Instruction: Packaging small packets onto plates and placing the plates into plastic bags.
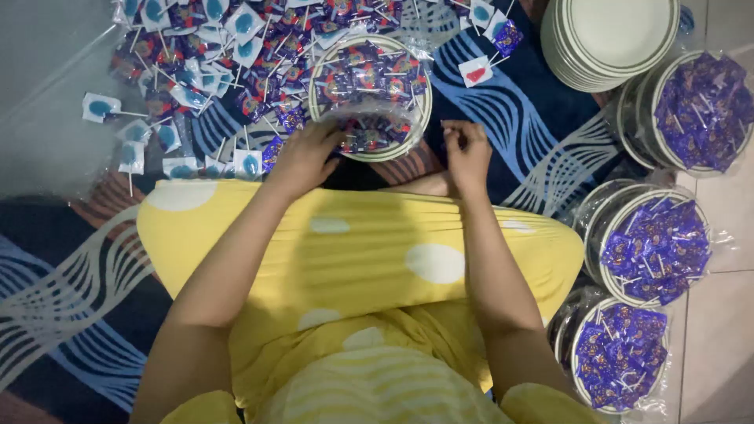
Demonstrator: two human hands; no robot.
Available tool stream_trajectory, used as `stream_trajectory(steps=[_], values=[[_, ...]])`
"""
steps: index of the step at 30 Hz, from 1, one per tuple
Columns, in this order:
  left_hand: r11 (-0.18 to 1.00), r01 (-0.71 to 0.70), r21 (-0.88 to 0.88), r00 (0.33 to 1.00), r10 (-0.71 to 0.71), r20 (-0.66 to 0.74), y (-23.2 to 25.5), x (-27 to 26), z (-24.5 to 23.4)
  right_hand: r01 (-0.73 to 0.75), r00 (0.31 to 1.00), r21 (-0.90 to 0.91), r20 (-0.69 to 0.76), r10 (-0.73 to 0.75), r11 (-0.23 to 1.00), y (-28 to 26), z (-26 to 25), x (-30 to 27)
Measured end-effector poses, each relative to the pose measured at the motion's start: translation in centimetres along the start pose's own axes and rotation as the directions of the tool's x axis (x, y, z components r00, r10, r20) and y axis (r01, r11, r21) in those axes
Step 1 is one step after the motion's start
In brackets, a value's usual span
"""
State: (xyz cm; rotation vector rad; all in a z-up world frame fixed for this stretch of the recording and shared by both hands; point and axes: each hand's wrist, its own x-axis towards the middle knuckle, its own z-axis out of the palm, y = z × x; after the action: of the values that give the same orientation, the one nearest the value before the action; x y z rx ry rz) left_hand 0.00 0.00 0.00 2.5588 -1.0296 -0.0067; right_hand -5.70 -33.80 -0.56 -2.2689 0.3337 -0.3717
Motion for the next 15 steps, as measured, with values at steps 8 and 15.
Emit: stream_trajectory(steps=[8,15], values=[[0.997,-0.029,0.065,0.998,0.033,-0.060,0.0,0.8,1.4,0.049,0.992,-0.083,-0.109,-0.058,0.995,5.8,2.4,8.7],[0.971,0.032,-0.237,0.934,-0.114,-0.338,-0.6,0.3,-0.9,0.335,0.940,-0.187,-0.005,-0.342,0.923,7.5,3.5,19.1]])
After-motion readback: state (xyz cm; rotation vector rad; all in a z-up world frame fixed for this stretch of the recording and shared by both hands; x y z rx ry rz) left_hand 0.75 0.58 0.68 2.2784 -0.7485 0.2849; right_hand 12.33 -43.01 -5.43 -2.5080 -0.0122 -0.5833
